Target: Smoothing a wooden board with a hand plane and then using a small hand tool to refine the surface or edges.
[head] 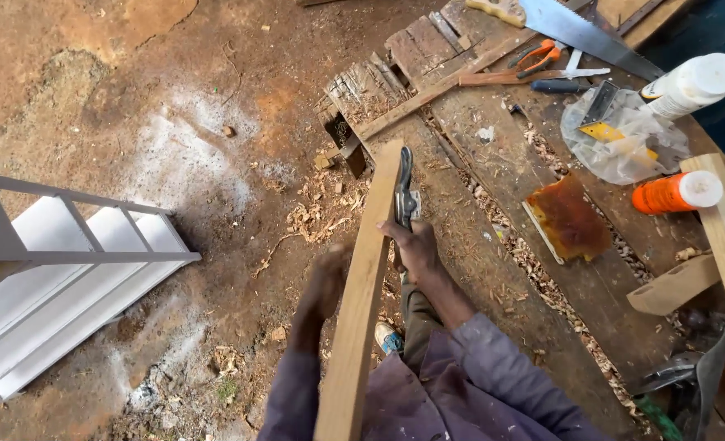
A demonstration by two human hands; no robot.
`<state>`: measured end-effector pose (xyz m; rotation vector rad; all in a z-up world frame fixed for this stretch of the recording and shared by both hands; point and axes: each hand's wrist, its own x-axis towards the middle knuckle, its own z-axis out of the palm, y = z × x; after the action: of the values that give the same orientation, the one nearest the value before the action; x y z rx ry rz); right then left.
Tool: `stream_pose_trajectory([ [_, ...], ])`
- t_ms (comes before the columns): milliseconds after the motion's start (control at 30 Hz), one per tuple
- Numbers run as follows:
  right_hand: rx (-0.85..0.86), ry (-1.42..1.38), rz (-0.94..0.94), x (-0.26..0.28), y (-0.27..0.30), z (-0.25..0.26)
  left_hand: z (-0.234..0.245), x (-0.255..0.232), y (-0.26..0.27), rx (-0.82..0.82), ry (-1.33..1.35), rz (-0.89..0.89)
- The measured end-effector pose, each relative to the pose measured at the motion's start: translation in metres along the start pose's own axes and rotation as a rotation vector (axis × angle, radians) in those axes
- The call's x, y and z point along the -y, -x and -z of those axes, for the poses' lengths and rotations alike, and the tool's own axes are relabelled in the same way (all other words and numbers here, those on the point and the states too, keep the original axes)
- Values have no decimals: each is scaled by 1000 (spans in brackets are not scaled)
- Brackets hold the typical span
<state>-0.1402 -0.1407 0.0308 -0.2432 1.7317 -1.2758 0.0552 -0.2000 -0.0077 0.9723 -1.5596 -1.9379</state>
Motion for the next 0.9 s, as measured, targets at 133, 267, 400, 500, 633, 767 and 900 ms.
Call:
stream_pose_trajectory([
  [133, 65, 37, 49, 5, -32, -5, -41, -95, 53, 72, -58, 638],
  [267, -12, 262, 160, -8, -43, -10, -74, -73, 39, -141, -325, 718],
  [400, 4, 292, 274, -24, -51, 16, -71, -62, 38, -214, -122, 761],
  [500, 40, 478, 621, -15, -73, 37, -63, -38, 34, -204, -325, 788],
  [633, 217, 763, 936, 16, -90, 44, -64, -34, 30, -191, -497, 737],
  [767, 232, 832, 1098, 2, -116, 34, -71, -15, 34, -245, -497, 696],
  [900, 341, 818, 1091, 5, -117, 30, -75, -6, 32, -243, -581, 722],
])
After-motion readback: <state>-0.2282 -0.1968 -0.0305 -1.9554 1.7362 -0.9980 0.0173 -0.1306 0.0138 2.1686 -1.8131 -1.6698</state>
